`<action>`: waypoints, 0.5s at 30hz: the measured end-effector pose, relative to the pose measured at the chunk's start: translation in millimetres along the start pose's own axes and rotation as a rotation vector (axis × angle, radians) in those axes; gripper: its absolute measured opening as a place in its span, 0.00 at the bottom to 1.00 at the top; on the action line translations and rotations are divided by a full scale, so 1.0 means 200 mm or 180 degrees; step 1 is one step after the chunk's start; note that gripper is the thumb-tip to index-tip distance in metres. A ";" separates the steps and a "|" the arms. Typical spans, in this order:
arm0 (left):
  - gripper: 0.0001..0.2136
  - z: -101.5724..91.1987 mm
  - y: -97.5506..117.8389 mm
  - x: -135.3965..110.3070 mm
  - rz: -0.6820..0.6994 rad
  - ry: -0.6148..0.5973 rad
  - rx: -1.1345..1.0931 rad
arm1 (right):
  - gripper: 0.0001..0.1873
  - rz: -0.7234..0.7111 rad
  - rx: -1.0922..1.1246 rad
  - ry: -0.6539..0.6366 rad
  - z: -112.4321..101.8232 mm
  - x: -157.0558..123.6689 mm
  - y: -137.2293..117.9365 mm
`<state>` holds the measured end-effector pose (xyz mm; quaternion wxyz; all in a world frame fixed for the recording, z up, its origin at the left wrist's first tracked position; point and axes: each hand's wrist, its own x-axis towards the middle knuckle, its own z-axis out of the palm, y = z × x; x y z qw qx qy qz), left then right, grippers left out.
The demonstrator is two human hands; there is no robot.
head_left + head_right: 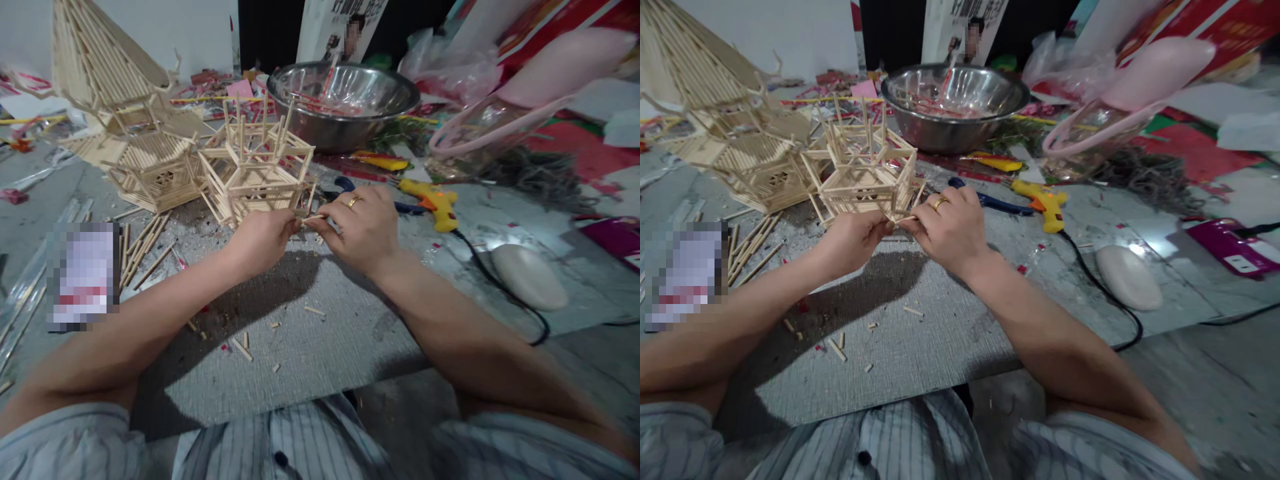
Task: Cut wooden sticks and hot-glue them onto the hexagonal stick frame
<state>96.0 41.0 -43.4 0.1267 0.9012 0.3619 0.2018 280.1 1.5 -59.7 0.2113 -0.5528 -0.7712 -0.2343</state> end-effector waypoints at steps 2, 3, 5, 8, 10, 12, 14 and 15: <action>0.12 -0.01 0.02 0.00 -0.0099 -0.0110 0.0065 | 0.33 -0.0144 -0.0219 0.0253 0.01 -0.01 -0.01; 0.12 -0.02 0.03 -0.01 -0.0149 -0.0148 0.0098 | 0.33 -0.0156 -0.0269 0.0333 0.02 -0.01 -0.01; 0.13 -0.03 0.04 -0.01 -0.0221 -0.0186 0.0157 | 0.34 -0.0059 -0.0175 0.0311 0.03 -0.01 -0.01; 0.12 -0.04 0.04 -0.01 -0.0095 -0.0334 0.0088 | 0.36 -0.0126 0.0585 -0.0205 0.03 0.00 0.02; 0.11 -0.06 0.02 0.00 0.0136 -0.0589 -0.0174 | 0.36 -0.0446 0.1299 -0.0700 0.01 0.01 0.06; 0.10 -0.08 0.00 0.01 0.0360 -0.0897 -0.0498 | 0.34 -0.0636 0.1874 -0.1083 -0.02 0.02 0.08; 0.10 -0.10 -0.03 0.03 0.0499 -0.1183 -0.0792 | 0.28 -0.0586 0.2278 -0.1370 -0.05 0.03 0.09; 0.11 -0.11 -0.04 0.04 0.0542 -0.1331 -0.0932 | 0.25 -0.0533 0.2463 -0.1513 -0.07 0.03 0.09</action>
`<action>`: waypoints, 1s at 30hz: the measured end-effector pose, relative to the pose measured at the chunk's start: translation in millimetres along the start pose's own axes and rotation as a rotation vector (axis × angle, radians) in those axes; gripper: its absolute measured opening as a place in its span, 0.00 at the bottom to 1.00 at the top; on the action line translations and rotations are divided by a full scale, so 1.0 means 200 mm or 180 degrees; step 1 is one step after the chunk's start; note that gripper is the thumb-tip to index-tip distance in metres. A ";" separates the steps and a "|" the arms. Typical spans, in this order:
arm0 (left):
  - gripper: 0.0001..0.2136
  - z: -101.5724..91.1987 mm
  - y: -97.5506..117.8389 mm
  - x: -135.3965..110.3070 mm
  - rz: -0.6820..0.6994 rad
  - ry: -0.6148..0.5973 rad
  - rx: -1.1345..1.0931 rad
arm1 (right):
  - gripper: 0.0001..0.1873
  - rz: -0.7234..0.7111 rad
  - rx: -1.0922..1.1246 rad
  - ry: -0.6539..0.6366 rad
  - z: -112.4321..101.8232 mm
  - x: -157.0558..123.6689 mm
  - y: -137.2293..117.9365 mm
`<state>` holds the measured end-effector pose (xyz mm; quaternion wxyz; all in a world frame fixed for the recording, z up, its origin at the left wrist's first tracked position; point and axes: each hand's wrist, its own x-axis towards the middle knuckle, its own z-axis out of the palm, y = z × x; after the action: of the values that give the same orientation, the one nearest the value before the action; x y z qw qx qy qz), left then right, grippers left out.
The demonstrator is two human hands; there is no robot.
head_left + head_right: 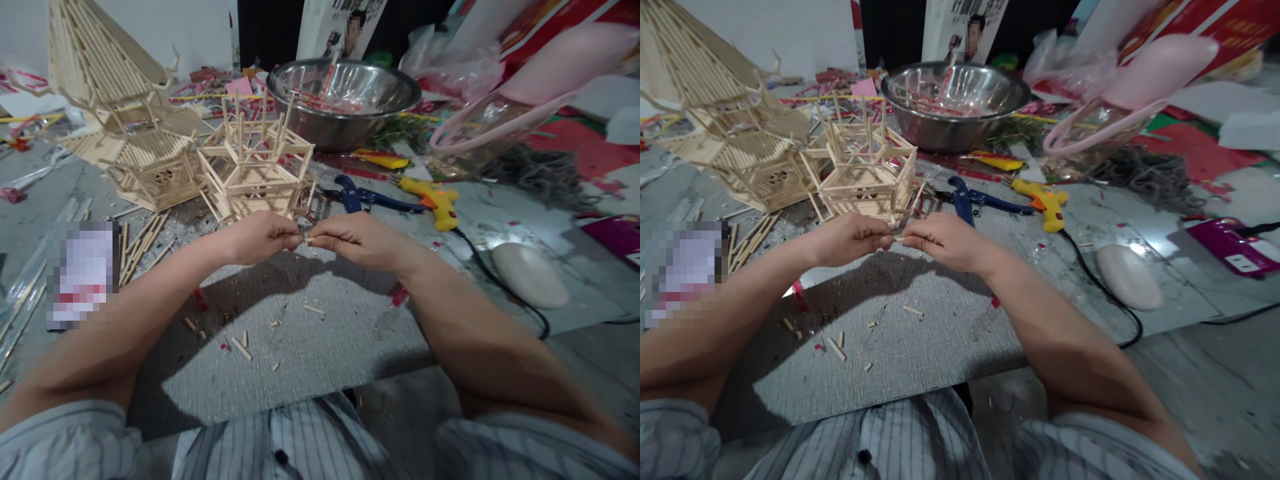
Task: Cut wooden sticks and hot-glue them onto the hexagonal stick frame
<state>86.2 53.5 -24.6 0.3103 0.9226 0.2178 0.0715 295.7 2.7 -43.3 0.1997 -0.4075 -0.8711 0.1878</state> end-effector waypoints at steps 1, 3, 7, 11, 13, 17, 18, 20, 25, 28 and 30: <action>0.11 -0.01 0.00 0.00 0.0038 -0.0141 -0.0162 | 0.23 0.0048 0.0204 -0.0120 -0.01 0.00 -0.01; 0.12 -0.03 -0.01 0.00 0.0070 -0.0430 -0.0531 | 0.19 0.0150 0.0579 -0.0327 -0.01 0.00 -0.02; 0.13 -0.03 -0.02 -0.01 -0.0015 -0.0839 -0.1085 | 0.19 0.0387 0.1206 -0.0540 0.02 0.01 -0.01; 0.14 -0.03 -0.04 -0.02 -0.0116 -0.1007 -0.1411 | 0.22 0.0482 0.1700 -0.0726 0.05 0.02 0.01; 0.13 -0.03 -0.05 -0.02 -0.0139 -0.1075 -0.1539 | 0.23 0.0499 0.1865 -0.0758 0.06 0.02 0.02; 0.11 -0.03 -0.03 -0.02 -0.0088 -0.1266 -0.1851 | 0.27 0.0381 0.2194 -0.0804 0.08 0.02 0.04; 0.10 -0.03 -0.02 -0.02 -0.0043 -0.1309 -0.1928 | 0.27 0.0328 0.2292 -0.0812 0.08 0.03 0.04; 0.09 -0.03 0.00 -0.03 0.0044 -0.1304 -0.1982 | 0.27 0.0300 0.2432 -0.0755 0.09 0.03 0.05; 0.07 -0.05 0.02 -0.03 0.0040 -0.0549 -0.1478 | 0.20 0.0777 0.1670 -0.0241 0.09 0.04 0.13; 0.05 -0.03 0.02 -0.01 -0.0126 -0.0122 -0.1010 | 0.13 0.0816 0.0664 -0.0018 0.10 0.04 0.17; 0.04 -0.02 0.02 0.00 -0.0233 0.0033 -0.0681 | 0.11 0.0688 0.0092 0.0316 0.11 0.03 0.17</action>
<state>87.1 52.7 -19.7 0.4083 0.8753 0.2440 0.0878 303.0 25.0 -77.5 0.2270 -0.5049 -0.8083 0.2004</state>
